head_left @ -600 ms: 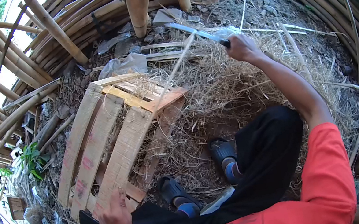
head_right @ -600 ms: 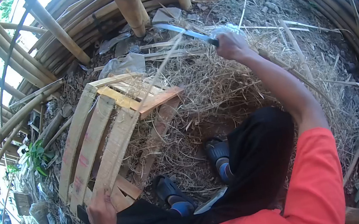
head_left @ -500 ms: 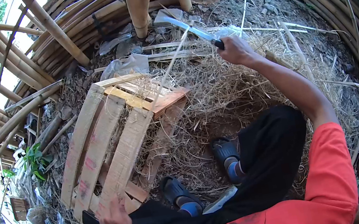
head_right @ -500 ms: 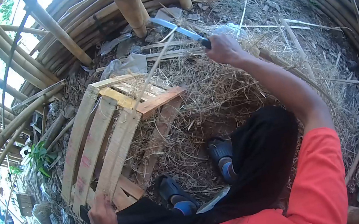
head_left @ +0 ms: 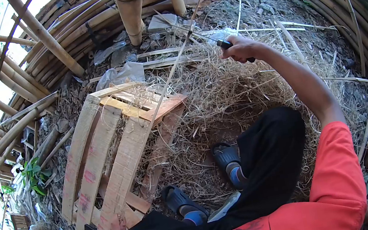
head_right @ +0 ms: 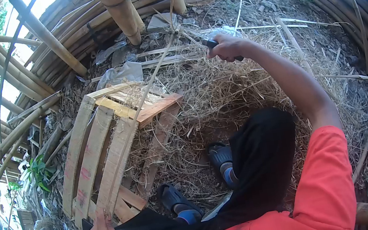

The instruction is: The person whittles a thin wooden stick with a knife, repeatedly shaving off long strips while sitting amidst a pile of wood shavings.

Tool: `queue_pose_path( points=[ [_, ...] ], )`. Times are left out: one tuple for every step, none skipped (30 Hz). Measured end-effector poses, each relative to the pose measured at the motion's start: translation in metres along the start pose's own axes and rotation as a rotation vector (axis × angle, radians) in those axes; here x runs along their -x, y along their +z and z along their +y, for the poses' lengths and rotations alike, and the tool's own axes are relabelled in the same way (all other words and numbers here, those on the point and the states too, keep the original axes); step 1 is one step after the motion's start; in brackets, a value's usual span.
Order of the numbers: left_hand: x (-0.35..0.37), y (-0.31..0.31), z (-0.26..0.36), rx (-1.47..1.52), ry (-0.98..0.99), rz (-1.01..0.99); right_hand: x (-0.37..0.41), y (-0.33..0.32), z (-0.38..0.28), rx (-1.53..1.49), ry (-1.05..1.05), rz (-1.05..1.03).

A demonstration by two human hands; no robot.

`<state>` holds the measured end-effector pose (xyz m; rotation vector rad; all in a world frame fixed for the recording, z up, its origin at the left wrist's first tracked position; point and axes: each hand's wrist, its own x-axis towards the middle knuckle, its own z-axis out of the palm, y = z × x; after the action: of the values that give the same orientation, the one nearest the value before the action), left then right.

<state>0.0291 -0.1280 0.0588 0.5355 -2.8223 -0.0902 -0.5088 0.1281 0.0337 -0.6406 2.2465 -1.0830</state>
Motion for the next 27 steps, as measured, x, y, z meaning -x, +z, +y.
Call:
queue_pose_path(
  points=[
    [0.000,0.000,0.000,0.000,-0.011,-0.006,0.002,0.005,0.002,0.135,-0.080,0.084],
    [0.000,0.000,0.000,-0.002,-0.025,-0.014,0.002,0.011,0.006,0.269,-0.161,0.164],
    [0.002,0.001,-0.001,0.011,-0.036,-0.005,0.004,0.019,0.008,0.403,-0.242,0.243],
    [0.004,0.002,-0.004,0.024,-0.042,0.001,0.013,0.026,0.003,0.370,-0.201,0.279],
    [0.004,0.003,-0.006,0.037,-0.047,0.012,0.018,0.030,0.003,0.384,-0.226,0.311],
    [0.004,0.001,-0.004,0.044,-0.061,-0.036,0.022,0.032,0.004,0.397,-0.250,0.343],
    [0.004,-0.003,-0.001,0.049,-0.074,-0.084,0.026,0.034,0.004,0.409,-0.274,0.375],
    [0.003,-0.006,0.001,0.054,-0.088,-0.131,0.031,0.032,-0.001,0.422,-0.188,0.299],
    [0.003,-0.006,0.001,0.045,-0.080,-0.141,0.031,0.032,0.001,0.160,-0.076,0.205],
    [0.002,-0.005,0.002,0.036,-0.069,-0.153,0.031,0.032,0.004,-0.103,0.039,0.109],
    [0.001,-0.005,0.002,0.030,-0.060,-0.163,0.031,0.031,0.006,-0.362,0.152,0.013],
    [0.000,-0.004,0.003,0.035,-0.061,-0.169,0.031,0.028,0.008,-0.529,0.151,-0.097],
    [-0.001,-0.004,0.004,0.040,-0.061,-0.174,0.031,0.029,0.008,-0.399,0.127,-0.028],
    [-0.003,-0.004,0.005,0.045,-0.060,-0.178,0.031,0.032,0.006,-0.268,0.105,0.041],
    [-0.004,-0.003,0.006,0.049,-0.070,-0.180,0.030,0.033,0.005,-0.136,0.081,0.106],
    [-0.005,-0.003,0.006,0.052,-0.081,-0.182,0.025,0.031,0.008,0.223,-0.013,0.114],
    [-0.005,-0.004,0.007,0.054,-0.093,-0.185,0.027,0.034,0.009,0.346,-0.079,0.122],
    [-0.005,-0.004,0.008,0.047,-0.087,-0.186,0.035,0.041,0.002,0.469,-0.146,0.130],
    [-0.006,-0.003,0.009,0.042,-0.079,-0.187,0.043,0.047,-0.005,0.594,-0.214,0.140],
    [-0.007,-0.003,0.009,0.036,-0.070,-0.190,0.050,0.055,-0.010,0.632,-0.300,0.096],
    [-0.008,-0.002,0.009,0.037,-0.063,-0.186,0.056,0.063,-0.015,0.671,-0.385,0.050],
    [-0.008,-0.001,0.009,0.039,-0.057,-0.179,0.064,0.068,-0.023,0.736,-0.462,0.031],
    [-0.007,-0.001,0.009,0.038,-0.052,-0.177,0.072,0.073,-0.032,0.798,-0.539,0.009],
    [-0.006,-0.001,0.008,0.042,-0.045,-0.162,0.075,0.075,-0.036,0.860,-0.618,-0.014],
    [-0.004,-0.001,0.007,0.046,-0.039,-0.147,0.048,0.055,-0.015,0.676,-0.430,-0.044],
    [-0.001,-0.001,0.005,0.053,-0.032,-0.142,0.018,0.040,0.036,0.498,-0.313,0.274],
    [0.006,0.000,0.002,0.069,-0.019,-0.119,-0.011,0.025,0.085,0.253,-0.246,0.588]
  ],
)
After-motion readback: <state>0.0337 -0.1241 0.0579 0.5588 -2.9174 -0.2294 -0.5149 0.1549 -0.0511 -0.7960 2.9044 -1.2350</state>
